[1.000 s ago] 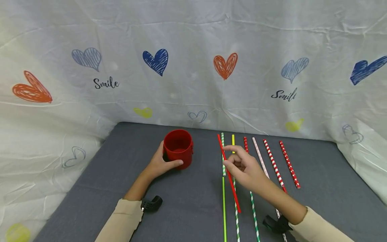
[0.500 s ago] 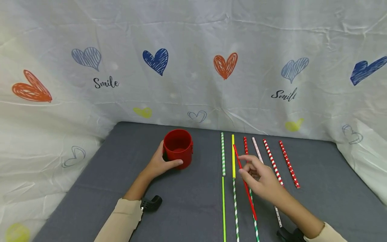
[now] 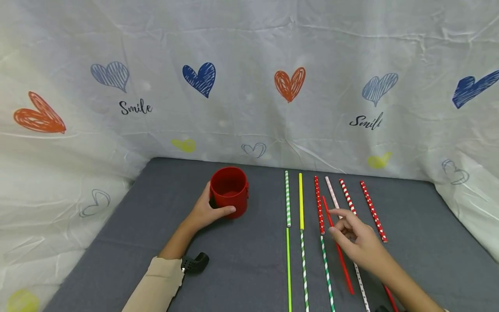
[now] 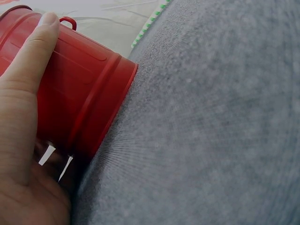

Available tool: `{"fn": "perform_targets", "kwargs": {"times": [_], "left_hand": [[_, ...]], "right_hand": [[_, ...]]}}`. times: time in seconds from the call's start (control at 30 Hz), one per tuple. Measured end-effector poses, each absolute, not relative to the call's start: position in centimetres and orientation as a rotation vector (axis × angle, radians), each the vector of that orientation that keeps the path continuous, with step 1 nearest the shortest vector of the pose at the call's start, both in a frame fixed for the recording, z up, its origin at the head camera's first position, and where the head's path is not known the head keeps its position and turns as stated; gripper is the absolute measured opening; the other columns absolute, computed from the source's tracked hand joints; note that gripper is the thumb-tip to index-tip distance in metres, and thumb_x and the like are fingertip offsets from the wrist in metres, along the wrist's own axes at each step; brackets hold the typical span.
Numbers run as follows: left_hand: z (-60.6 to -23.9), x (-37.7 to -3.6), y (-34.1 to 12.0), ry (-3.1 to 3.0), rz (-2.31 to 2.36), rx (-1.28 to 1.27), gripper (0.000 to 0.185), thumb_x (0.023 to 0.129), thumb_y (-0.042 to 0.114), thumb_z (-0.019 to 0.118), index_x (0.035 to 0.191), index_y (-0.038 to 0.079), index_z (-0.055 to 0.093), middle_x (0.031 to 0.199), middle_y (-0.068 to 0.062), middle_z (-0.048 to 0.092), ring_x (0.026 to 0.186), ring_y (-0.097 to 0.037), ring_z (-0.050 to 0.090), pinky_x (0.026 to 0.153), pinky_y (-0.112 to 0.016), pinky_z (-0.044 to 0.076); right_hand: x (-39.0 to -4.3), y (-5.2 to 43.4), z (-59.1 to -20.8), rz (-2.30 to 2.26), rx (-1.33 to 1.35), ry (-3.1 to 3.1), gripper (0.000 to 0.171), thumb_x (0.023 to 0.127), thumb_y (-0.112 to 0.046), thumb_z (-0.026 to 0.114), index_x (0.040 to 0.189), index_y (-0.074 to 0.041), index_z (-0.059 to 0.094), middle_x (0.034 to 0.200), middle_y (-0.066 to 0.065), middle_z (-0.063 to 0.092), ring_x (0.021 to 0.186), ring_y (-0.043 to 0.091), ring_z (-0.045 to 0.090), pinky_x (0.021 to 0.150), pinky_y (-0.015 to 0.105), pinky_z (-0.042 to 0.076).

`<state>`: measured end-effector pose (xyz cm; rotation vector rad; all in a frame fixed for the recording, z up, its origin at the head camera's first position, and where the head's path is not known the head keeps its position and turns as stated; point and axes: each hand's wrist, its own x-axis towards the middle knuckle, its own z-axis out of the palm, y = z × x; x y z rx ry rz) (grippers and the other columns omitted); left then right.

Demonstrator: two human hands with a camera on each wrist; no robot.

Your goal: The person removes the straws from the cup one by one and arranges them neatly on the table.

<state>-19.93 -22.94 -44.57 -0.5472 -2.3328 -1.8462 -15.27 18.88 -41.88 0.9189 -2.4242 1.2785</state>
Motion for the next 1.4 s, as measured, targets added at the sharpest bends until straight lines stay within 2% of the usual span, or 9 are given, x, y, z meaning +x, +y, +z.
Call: {"fn": "perform_targets", "kwargs": {"times": [0.3,0.57,0.8,1.07,1.23,1.3,1.4], "left_hand": [[-44.5,-19.9,-23.0,-2.345,-1.841,-0.555,0.091,0.078,0.003,0.084,0.151,0.003,0.029,0.145,-0.015,0.045,0.13,-0.037,0.043,0.104,-0.057,0.038],[-44.6,-19.8,-23.0,-2.339,-1.836,-0.549,0.089,0.079,0.005,0.083,0.15,0.003,0.03,0.145,-0.018,0.044,0.13,-0.039,0.042,0.1,-0.056,0.043],[-44.6,-19.9,-22.9,-2.348,-1.839,-0.529,0.089,0.08,0.005,0.083,0.151,0.004,0.03,0.146,-0.016,0.044,0.13,-0.039,0.042,0.099,-0.055,0.044],[-44.6,-19.9,-22.7,-2.335,-1.845,-0.554,0.09,0.079,0.004,0.083,0.151,0.003,0.029,0.146,-0.019,0.043,0.13,-0.041,0.041,0.1,-0.056,0.043],[-44.7,-19.9,-22.8,-2.337,-1.849,-0.528,0.09,0.079,0.004,0.084,0.151,0.004,0.03,0.145,-0.016,0.044,0.13,-0.037,0.042,0.1,-0.056,0.043],[-45.6,-20.3,-23.1,-2.34,-1.836,-0.518,0.09,0.079,0.007,0.084,0.151,0.009,0.031,0.146,-0.01,0.045,0.13,-0.031,0.043,0.1,-0.055,0.043],[-45.5,-20.3,-23.1,-2.345,-1.822,-0.526,0.09,0.079,0.007,0.084,0.151,0.008,0.03,0.146,-0.011,0.045,0.13,-0.032,0.042,0.1,-0.054,0.043]], "right_hand": [[-13.7,22.3,-42.7,1.251,0.738,-2.467,0.051,0.083,0.016,0.071,0.129,-0.002,0.056,0.073,-0.007,0.057,0.051,0.004,0.044,0.045,0.022,0.035],[-12.3,25.5,-44.7,1.261,0.678,-2.447,0.05,0.077,0.023,0.07,0.122,0.006,0.056,0.069,-0.007,0.057,0.049,0.004,0.044,0.042,0.021,0.034],[-11.1,27.7,-45.0,1.209,0.531,-2.562,0.045,0.083,0.015,0.071,0.123,0.001,0.057,0.07,-0.007,0.056,0.049,0.005,0.044,0.044,0.023,0.034],[-10.3,29.6,-45.3,1.143,0.493,-2.653,0.042,0.083,0.012,0.073,0.119,-0.001,0.057,0.069,-0.011,0.054,0.05,0.005,0.044,0.045,0.024,0.032],[-9.5,30.7,-44.8,1.028,0.349,-2.876,0.036,0.091,-0.003,0.072,0.123,-0.002,0.055,0.067,-0.013,0.054,0.053,0.005,0.045,0.048,0.024,0.034],[-9.4,31.1,-44.8,0.971,0.289,-2.955,0.038,0.092,-0.008,0.072,0.125,-0.001,0.055,0.067,-0.014,0.053,0.054,0.005,0.046,0.05,0.024,0.036],[-9.5,31.6,-45.0,0.877,0.245,-3.022,0.04,0.09,-0.009,0.075,0.123,0.0,0.056,0.066,-0.014,0.051,0.054,0.003,0.045,0.051,0.024,0.036]]}}
